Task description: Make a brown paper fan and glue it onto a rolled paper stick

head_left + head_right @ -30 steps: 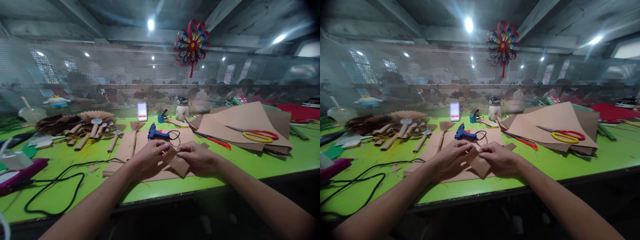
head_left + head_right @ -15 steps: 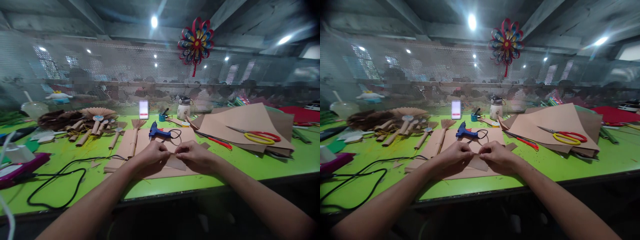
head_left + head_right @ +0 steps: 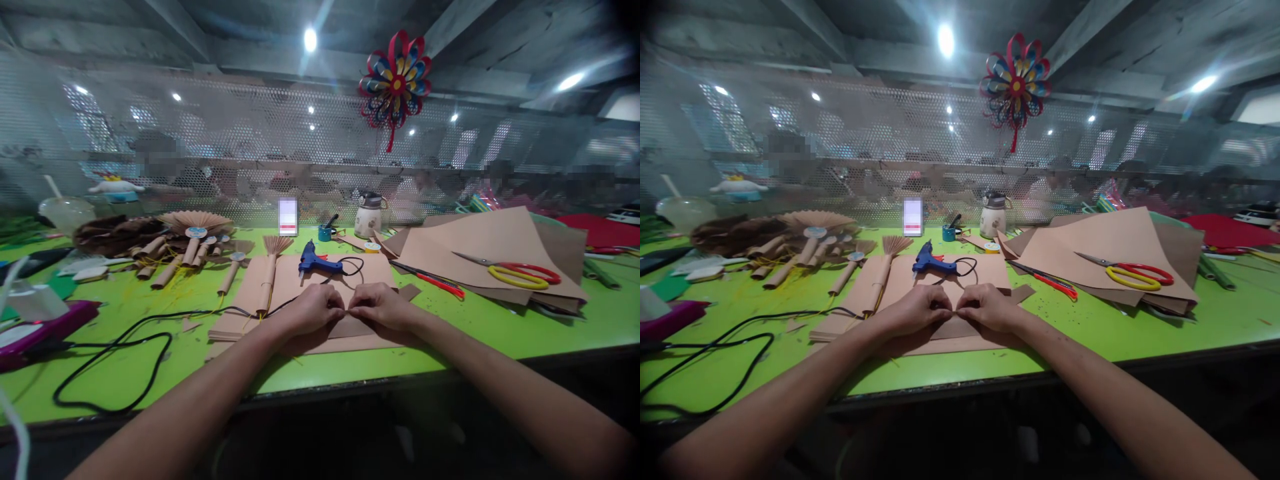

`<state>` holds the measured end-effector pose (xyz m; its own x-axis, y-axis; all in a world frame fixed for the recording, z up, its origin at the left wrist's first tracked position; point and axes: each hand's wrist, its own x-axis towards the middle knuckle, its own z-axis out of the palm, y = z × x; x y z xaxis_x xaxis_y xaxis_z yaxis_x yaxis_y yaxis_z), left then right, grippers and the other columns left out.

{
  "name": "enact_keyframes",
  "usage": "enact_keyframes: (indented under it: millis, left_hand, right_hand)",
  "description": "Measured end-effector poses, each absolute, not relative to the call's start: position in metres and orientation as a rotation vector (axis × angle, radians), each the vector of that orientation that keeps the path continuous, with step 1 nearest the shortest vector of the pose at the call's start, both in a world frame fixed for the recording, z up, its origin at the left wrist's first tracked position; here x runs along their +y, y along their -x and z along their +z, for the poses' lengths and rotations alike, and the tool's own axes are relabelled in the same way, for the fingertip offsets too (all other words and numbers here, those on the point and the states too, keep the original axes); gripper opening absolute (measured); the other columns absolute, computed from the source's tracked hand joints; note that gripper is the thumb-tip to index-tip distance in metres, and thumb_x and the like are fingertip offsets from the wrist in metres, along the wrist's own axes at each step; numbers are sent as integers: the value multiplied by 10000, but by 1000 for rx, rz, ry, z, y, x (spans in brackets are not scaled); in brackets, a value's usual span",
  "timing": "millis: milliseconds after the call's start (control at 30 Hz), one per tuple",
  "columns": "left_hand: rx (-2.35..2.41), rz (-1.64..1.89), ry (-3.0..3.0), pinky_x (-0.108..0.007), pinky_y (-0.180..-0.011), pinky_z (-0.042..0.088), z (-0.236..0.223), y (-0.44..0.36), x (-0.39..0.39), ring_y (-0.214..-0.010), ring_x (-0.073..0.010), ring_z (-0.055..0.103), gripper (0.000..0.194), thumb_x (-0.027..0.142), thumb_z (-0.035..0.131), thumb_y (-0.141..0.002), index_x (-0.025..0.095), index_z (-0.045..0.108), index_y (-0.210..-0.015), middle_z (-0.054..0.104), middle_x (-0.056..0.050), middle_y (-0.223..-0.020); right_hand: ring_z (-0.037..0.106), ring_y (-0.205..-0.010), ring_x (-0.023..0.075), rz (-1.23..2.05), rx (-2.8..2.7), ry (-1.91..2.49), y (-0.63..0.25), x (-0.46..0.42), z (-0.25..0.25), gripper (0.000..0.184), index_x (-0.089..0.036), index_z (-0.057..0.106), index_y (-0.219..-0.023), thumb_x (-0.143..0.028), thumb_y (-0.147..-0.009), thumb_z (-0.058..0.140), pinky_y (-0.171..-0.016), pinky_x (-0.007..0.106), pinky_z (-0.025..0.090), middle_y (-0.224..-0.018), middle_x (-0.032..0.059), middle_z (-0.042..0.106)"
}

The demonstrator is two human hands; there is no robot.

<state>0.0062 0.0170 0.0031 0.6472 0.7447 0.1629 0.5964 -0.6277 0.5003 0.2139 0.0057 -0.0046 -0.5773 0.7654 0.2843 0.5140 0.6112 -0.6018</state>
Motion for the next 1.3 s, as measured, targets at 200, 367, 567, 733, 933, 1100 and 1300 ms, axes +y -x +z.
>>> enact_keyframes:
  millis: [200, 367, 567, 733, 933, 1100, 1300]
  left_hand:
    - [1012, 567, -2680, -233, -628, 390, -2, -9, 18, -704, -146, 551, 165, 219, 547, -824, 167, 699, -786, 629, -47, -775]
    - [933, 597, -2769, -216, -634, 387, -6, -7, 17, -714, -130, 526, 192, 170, 503, -848, 170, 675, -763, 577, -39, -790]
    - [933, 558, -2833, -236, -626, 378, 1, -5, 9, -700, -135, 515, 215, 182, 481, -861, 168, 655, -736, 559, -44, -786]
    - [961, 511, -2790, -242, -592, 367, 8, -3, 6, -664, -134, 511, 212, 159, 469, -846, 172, 651, -736, 576, -45, -781]
    - [984, 562, -2770, -254, -641, 388, 6, 2, 2, -713, -151, 534, 161, 148, 474, -825, 173, 615, -751, 594, -49, -802]
    - [992, 530, -2782, -269, -641, 381, 6, 4, 2, -722, -166, 531, 141, 133, 492, -784, 190, 618, -761, 603, -52, -814]
    - [992, 433, -2809, -272, -599, 359, 10, 5, 3, -693, -163, 519, 141, 126, 501, -758, 195, 622, -782, 582, -47, -800]
  right_hand:
    - [557, -704, 135, 414, -2389, 880, -215, 9, -11, 107, -151, 698, -772, -163, -848, 624, -638, 226, 435, -760, 33, 586]
    - [558, -704, 134, 328, -2451, 841, -216, 10, -13, 142, -141, 705, -801, -112, -858, 579, -626, 216, 434, -780, 48, 595]
    - [552, -738, 145, 251, -2509, 884, -216, 4, -9, 174, -147, 692, -801, -100, -874, 541, -642, 232, 424, -810, 59, 606]
    - [539, -747, 140, 274, -2479, 970, -220, -2, -4, 146, -147, 649, -787, -83, -864, 542, -647, 234, 412, -823, 49, 599]
    - [524, -758, 147, 255, -2506, 1003, -224, -5, -3, 133, -161, 610, -813, -64, -847, 526, -657, 242, 401, -839, 43, 590]
    - [514, -783, 148, 240, -2546, 1002, -225, -9, -2, 153, -169, 574, -828, -35, -830, 499, -671, 244, 395, -881, 44, 573]
    - [490, -784, 145, 292, -2554, 985, -228, -14, 1, 171, -178, 531, -859, -19, -814, 488, -666, 246, 387, -890, 32, 541]
